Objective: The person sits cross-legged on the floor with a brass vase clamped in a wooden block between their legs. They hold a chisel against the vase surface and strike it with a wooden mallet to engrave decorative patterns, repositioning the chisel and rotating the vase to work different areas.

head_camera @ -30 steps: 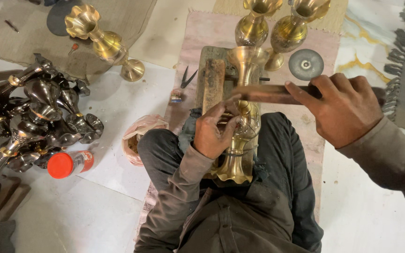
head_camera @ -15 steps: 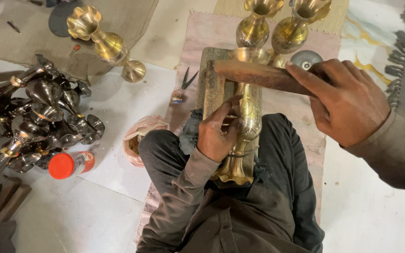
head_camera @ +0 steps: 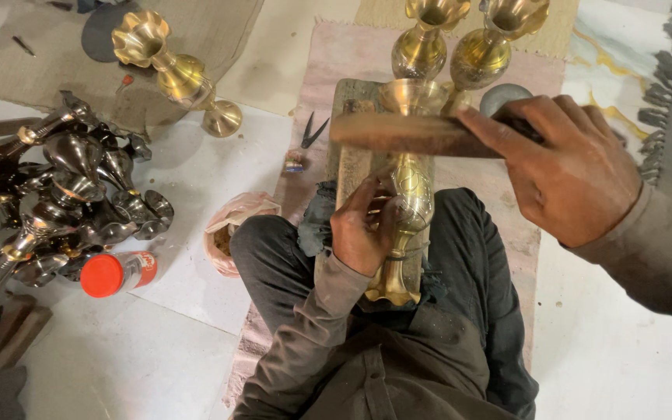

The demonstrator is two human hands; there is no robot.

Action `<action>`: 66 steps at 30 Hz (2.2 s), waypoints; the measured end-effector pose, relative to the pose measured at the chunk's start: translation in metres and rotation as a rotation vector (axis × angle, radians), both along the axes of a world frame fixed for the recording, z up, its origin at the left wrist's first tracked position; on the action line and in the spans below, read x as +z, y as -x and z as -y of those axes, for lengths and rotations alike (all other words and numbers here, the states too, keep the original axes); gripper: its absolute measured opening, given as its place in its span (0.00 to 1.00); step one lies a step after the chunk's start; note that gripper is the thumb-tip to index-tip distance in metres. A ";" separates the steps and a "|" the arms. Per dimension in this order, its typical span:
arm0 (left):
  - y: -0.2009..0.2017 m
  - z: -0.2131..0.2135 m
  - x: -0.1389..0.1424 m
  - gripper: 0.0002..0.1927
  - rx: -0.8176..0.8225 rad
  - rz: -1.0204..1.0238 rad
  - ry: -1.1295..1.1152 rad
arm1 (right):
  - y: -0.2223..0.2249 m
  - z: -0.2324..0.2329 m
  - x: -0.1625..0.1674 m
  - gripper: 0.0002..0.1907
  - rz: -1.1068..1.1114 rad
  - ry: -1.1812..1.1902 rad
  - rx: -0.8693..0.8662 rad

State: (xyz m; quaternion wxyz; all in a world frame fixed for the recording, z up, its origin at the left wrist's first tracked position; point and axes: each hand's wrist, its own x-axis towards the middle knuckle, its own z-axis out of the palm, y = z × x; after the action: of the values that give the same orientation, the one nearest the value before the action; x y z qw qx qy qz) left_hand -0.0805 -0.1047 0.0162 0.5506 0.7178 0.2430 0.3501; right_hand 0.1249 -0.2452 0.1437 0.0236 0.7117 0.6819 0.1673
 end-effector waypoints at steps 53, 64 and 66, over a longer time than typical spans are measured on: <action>0.000 0.034 -0.021 0.15 0.221 0.048 -0.300 | 0.039 0.001 0.029 0.24 0.193 -0.138 0.112; 0.019 -0.027 -0.033 0.24 0.357 0.161 -0.121 | 0.023 0.051 -0.062 0.27 -0.190 -0.124 -0.256; 0.023 -0.045 -0.033 0.26 0.289 0.200 -0.014 | 0.022 0.052 -0.096 0.25 -0.292 -0.087 -0.283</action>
State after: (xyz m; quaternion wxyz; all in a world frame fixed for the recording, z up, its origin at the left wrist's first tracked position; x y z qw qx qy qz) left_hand -0.1034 -0.0598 -0.0164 0.5112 0.6407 0.2853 0.4968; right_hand 0.1027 -0.2974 0.0472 -0.0829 0.8175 0.5633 0.0866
